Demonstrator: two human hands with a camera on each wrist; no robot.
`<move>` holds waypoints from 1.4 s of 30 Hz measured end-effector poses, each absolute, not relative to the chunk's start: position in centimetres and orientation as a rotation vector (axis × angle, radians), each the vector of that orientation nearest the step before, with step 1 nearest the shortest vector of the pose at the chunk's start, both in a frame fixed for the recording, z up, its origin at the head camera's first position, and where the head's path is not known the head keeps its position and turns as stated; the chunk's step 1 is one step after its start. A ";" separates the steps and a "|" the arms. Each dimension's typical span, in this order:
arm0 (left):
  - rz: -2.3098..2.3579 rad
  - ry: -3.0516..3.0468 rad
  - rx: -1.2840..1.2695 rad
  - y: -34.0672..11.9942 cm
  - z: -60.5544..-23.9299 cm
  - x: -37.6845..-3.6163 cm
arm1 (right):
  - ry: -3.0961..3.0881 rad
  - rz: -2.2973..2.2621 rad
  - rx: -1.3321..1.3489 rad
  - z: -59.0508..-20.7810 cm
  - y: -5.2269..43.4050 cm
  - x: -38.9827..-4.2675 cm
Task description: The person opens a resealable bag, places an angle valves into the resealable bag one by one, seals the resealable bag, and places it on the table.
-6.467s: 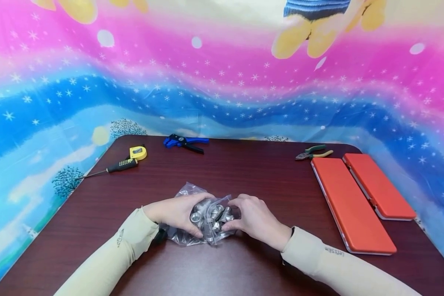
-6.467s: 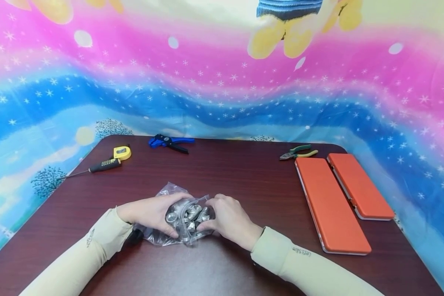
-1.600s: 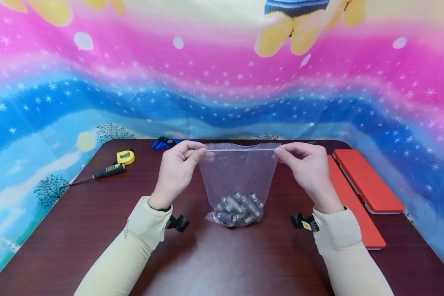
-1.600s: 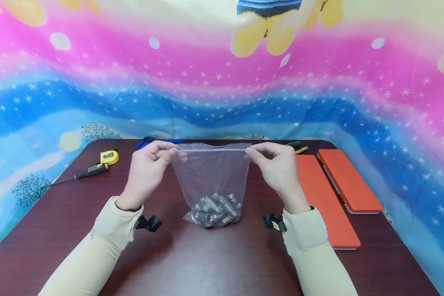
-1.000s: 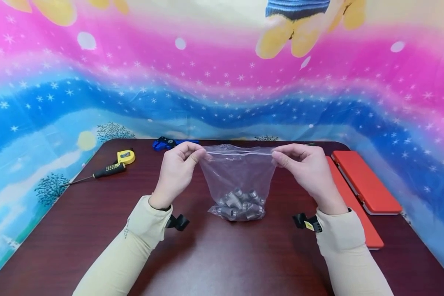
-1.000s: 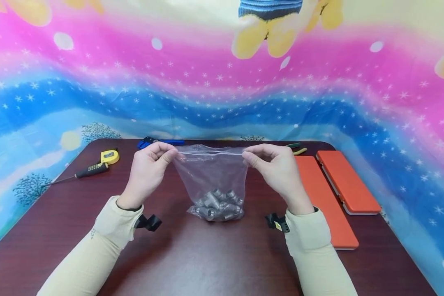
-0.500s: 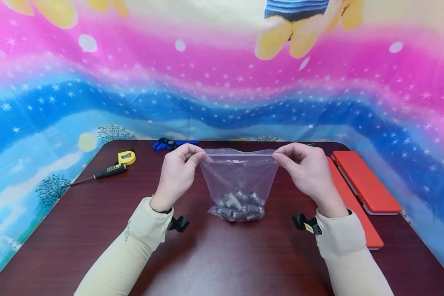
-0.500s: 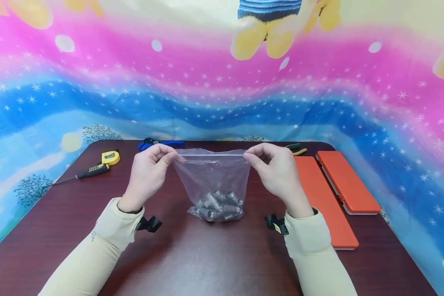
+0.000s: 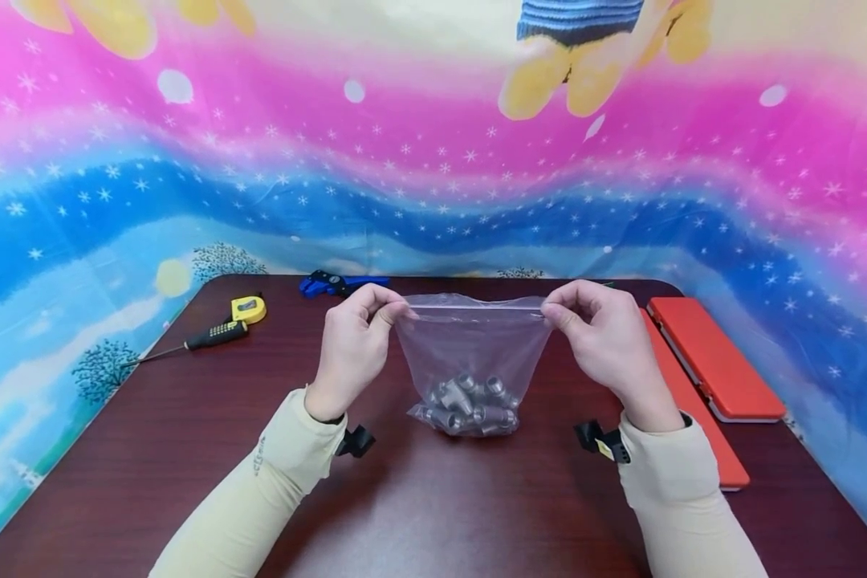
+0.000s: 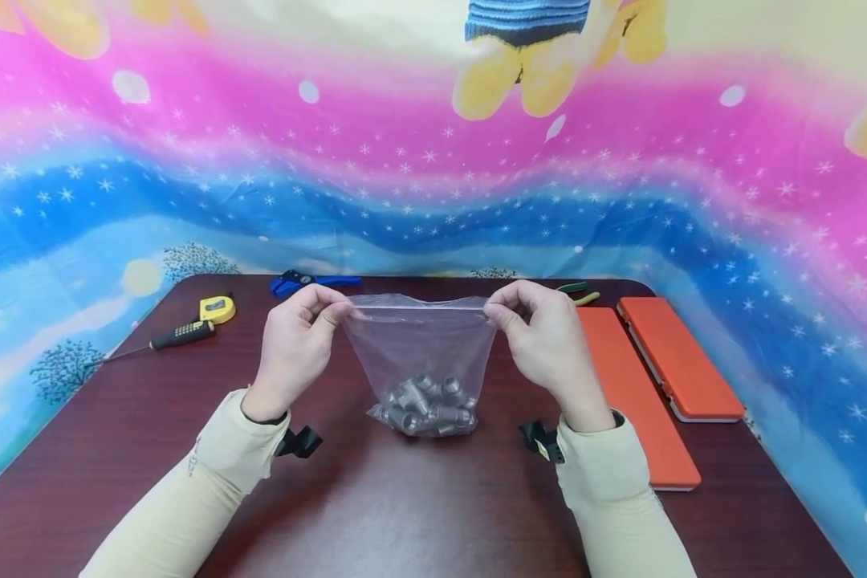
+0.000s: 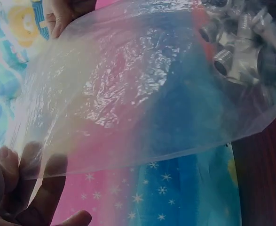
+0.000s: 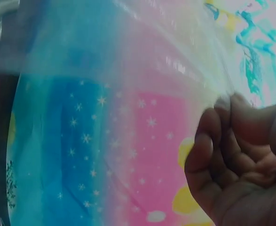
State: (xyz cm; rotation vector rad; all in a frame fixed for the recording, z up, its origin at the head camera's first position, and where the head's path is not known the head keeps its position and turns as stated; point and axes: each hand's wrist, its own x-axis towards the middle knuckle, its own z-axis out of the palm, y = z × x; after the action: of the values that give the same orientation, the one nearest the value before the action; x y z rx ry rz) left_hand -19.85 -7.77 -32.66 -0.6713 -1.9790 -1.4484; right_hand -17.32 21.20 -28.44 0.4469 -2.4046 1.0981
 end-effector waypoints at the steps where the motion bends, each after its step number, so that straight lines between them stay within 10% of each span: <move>1: -1.436 -1.964 -0.678 -7.8 -32.7 -19.8 | -2.390 1.097 0.437 -28.5 21.1 -17.3; 24: -1.161 -1.837 -0.970 -7.4 -32.6 -19.5 | -2.502 0.732 1.030 -24.9 14.6 -16.9; 42: -1.428 -2.043 -1.056 -7.8 -32.6 -19.3 | -2.678 0.852 0.957 -24.9 13.5 -17.2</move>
State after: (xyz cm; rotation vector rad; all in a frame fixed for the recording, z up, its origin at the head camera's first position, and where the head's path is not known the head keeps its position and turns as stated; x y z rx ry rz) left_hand -19.33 -7.76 -32.58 -1.0560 -2.0428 -1.4278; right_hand -17.17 13.49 -24.86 0.9565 -2.6775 0.8525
